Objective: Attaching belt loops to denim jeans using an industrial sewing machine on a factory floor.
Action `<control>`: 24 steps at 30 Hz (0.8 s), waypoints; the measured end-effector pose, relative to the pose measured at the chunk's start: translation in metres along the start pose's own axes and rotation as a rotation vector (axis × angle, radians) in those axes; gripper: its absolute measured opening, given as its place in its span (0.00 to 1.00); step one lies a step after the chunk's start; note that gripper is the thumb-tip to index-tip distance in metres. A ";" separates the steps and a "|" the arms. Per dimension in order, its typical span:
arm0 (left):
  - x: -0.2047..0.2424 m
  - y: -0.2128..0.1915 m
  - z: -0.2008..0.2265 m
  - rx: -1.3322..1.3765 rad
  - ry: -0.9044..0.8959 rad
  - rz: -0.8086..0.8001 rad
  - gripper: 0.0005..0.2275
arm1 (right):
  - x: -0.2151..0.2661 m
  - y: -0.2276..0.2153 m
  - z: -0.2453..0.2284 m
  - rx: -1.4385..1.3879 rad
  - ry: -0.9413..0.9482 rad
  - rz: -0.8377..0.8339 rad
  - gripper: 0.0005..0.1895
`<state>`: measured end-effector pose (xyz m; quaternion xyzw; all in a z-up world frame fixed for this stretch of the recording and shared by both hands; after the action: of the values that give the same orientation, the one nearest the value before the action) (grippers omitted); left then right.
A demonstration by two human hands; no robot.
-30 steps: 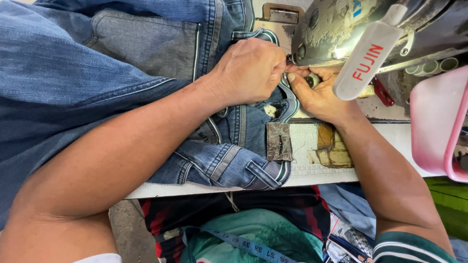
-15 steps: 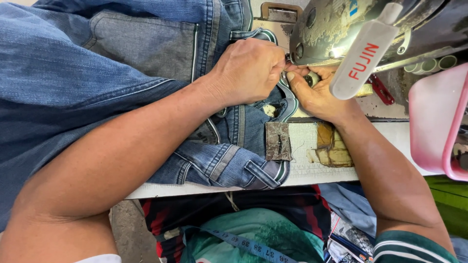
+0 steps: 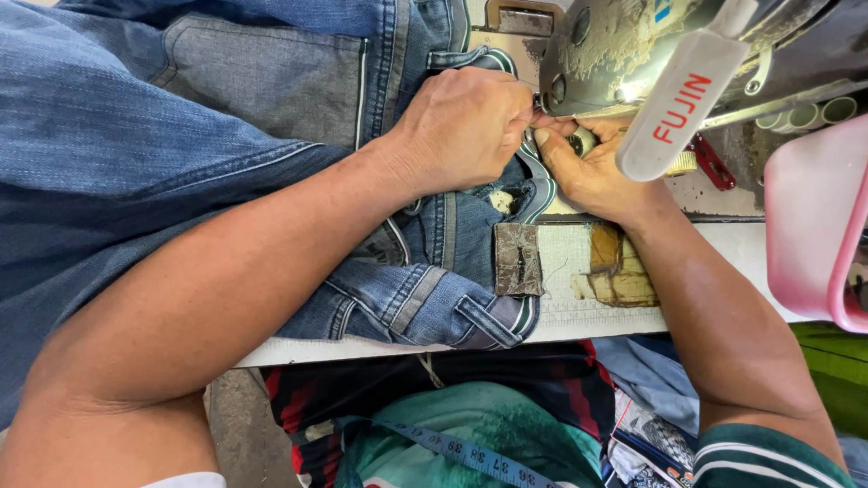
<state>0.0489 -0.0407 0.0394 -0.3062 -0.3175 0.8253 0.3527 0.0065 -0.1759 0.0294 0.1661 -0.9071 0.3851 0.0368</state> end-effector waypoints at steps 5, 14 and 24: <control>0.000 0.001 -0.001 -0.018 -0.012 -0.006 0.06 | -0.004 0.005 0.008 0.007 0.042 -0.081 0.09; -0.001 -0.002 0.007 -0.039 -0.020 -0.054 0.09 | -0.003 0.008 0.010 0.002 0.000 -0.186 0.13; -0.004 -0.004 0.014 -0.035 -0.011 -0.055 0.07 | 0.006 -0.005 0.032 0.058 0.029 0.038 0.19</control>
<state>0.0426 -0.0461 0.0521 -0.2990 -0.3419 0.8114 0.3680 0.0041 -0.2032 0.0116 0.1443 -0.8980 0.4140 0.0379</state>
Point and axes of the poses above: each hand's wrist, its own x-axis away from the middle knuckle, its own y-axis out of the palm, z = x × y, the point moved 8 cm from there along -x, towards the middle knuckle, and after that the axes turned 12 degrees about -z, right-handed, at the moved point
